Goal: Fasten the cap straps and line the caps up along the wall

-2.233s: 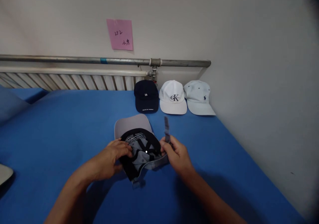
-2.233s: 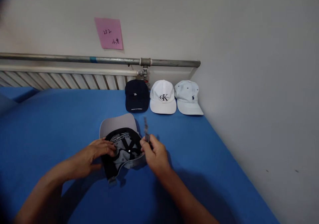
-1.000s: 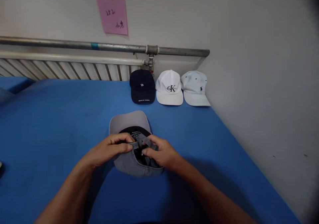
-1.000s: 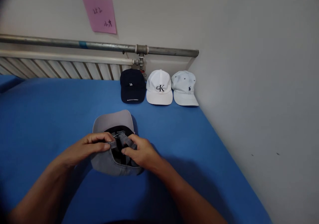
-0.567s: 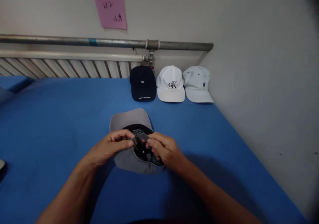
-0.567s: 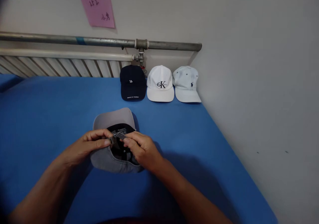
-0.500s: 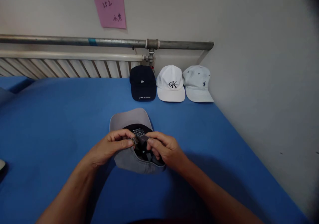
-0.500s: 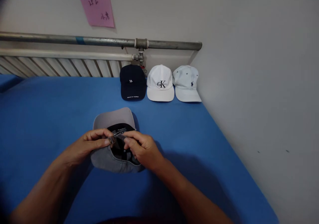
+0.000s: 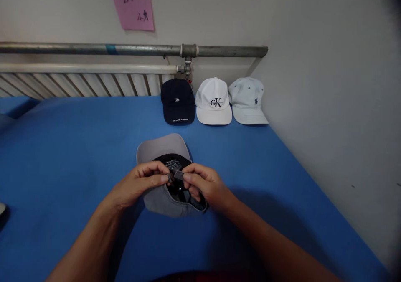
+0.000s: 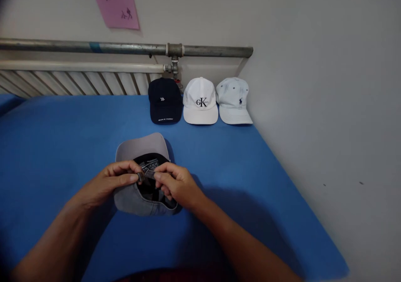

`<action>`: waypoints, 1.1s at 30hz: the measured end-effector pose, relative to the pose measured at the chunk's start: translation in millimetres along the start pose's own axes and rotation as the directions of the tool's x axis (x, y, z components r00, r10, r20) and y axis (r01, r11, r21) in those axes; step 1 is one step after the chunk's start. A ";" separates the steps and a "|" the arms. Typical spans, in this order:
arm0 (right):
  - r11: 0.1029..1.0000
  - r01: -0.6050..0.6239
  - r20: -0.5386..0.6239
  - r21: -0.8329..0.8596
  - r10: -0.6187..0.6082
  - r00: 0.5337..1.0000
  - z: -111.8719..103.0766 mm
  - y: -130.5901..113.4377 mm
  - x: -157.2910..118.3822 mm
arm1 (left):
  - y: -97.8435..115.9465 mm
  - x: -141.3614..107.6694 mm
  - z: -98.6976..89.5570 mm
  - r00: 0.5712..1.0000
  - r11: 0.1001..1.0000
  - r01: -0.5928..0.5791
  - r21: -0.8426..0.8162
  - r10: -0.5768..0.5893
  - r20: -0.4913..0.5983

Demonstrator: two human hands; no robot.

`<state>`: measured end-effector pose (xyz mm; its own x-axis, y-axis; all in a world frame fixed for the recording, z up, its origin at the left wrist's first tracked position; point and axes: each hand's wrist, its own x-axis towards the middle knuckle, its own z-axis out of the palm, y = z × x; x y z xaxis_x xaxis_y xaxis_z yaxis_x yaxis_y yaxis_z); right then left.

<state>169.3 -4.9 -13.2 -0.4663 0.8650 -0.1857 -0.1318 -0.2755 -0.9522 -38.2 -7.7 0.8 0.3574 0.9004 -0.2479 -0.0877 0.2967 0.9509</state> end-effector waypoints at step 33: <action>0.938 -0.286 0.343 0.196 0.208 0.916 -10.8 5.6 7.2 | -5.6 2.3 2.8 0.986 0.994 0.019 0.105 -0.036 0.165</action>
<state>174.7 4.3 -22.5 -0.7548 0.5909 -0.2847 -0.1613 -0.5879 -0.7927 -34.3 -8.2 -4.6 0.5091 0.8243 -0.2479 0.0170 0.2783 0.9603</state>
